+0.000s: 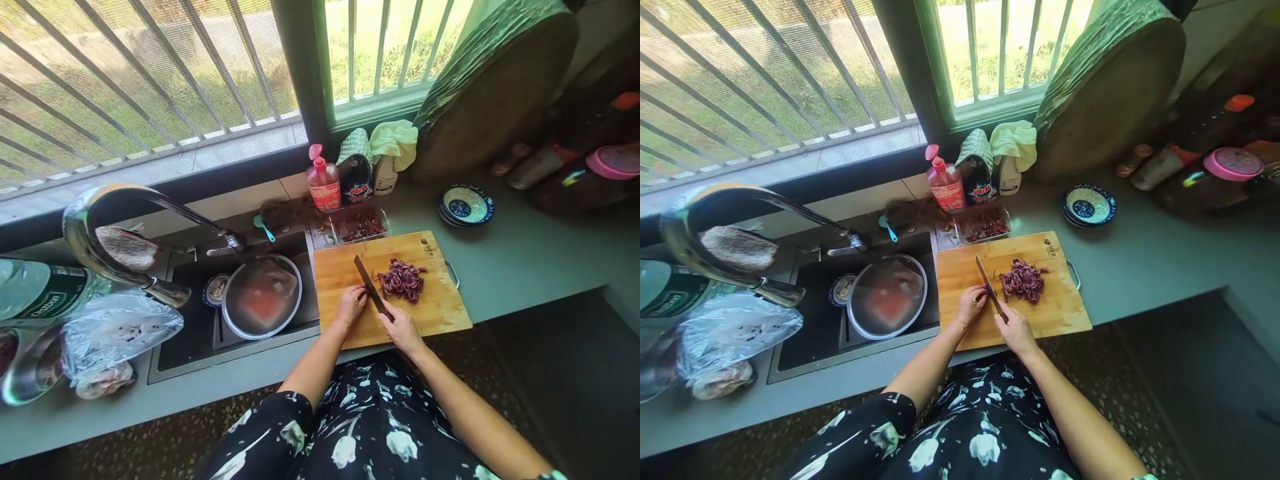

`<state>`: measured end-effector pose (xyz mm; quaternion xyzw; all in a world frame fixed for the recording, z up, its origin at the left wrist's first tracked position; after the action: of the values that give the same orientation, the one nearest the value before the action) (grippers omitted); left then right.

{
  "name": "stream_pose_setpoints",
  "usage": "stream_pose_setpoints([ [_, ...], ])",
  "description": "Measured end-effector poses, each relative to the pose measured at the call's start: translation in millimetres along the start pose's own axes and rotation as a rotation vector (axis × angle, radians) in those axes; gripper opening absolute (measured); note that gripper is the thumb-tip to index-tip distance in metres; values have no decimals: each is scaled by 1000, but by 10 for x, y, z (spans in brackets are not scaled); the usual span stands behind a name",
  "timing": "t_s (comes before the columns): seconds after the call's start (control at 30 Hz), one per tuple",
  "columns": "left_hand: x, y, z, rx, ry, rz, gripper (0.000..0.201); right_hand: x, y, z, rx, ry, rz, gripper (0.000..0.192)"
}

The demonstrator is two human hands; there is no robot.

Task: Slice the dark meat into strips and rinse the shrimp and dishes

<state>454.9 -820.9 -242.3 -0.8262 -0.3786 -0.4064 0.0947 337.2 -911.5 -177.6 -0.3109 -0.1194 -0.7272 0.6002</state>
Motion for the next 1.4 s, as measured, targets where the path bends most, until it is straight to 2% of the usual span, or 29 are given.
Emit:
stream_pose_setpoints([
  [0.13, 8, 8, 14, -46, 21, -53, 13, -23, -15, -57, -22, 23, 4, 45],
  [0.3, 15, 11, 33, -86, 8, -95, 12, -7, -238, -162, -51, 66, 31, 45],
  [0.37, 9, 11, 48, -78, 6, -90, 12, 5, -233, -169, -60, 78, 35, 45],
  [0.53, -24, 24, 84, -48, 3, -44, 13, -11, -15, -120, -65, 117, 102, 46],
  [0.73, -1, 50, 88, 6, -24, -27, 12, -71, -173, -328, -183, 250, 169, 52],
  [0.8, 3, 60, 79, 5, -29, -4, 12, -67, -131, -323, -170, 254, 180, 52],
  [0.93, 2, 64, 112, 63, -16, 31, 12, -33, 5, -263, -145, 201, 207, 49],
  [1.0, 6, 58, 134, 107, -24, 32, 11, -17, -36, -263, -137, 148, 209, 48],
  [1.1, 17, 49, 138, 140, -61, 32, 10, 2, -127, -222, -36, 8, 143, 43],
  [1.17, 20, 49, 129, 144, -78, 45, 10, -20, -106, -180, 28, -83, 103, 42],
  [1.3, 17, 49, 144, 164, -94, 59, 11, -122, 39, -204, 17, -185, 106, 43],
  [1.4, 40, 26, 188, 208, -74, 22, 10, -176, -20, -266, 39, -195, 114, 42],
])
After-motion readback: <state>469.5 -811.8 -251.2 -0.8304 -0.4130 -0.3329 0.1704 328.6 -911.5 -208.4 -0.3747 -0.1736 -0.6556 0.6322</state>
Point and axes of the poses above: each hand's wrist, its own y-axis towards the middle knuckle, its own x-axis out of the back of the hand, z = x × y, the point moved 6 cm from there along y, towards the middle knuckle, and after that the axes turned 8 degrees about z, right-handed, at the moved point
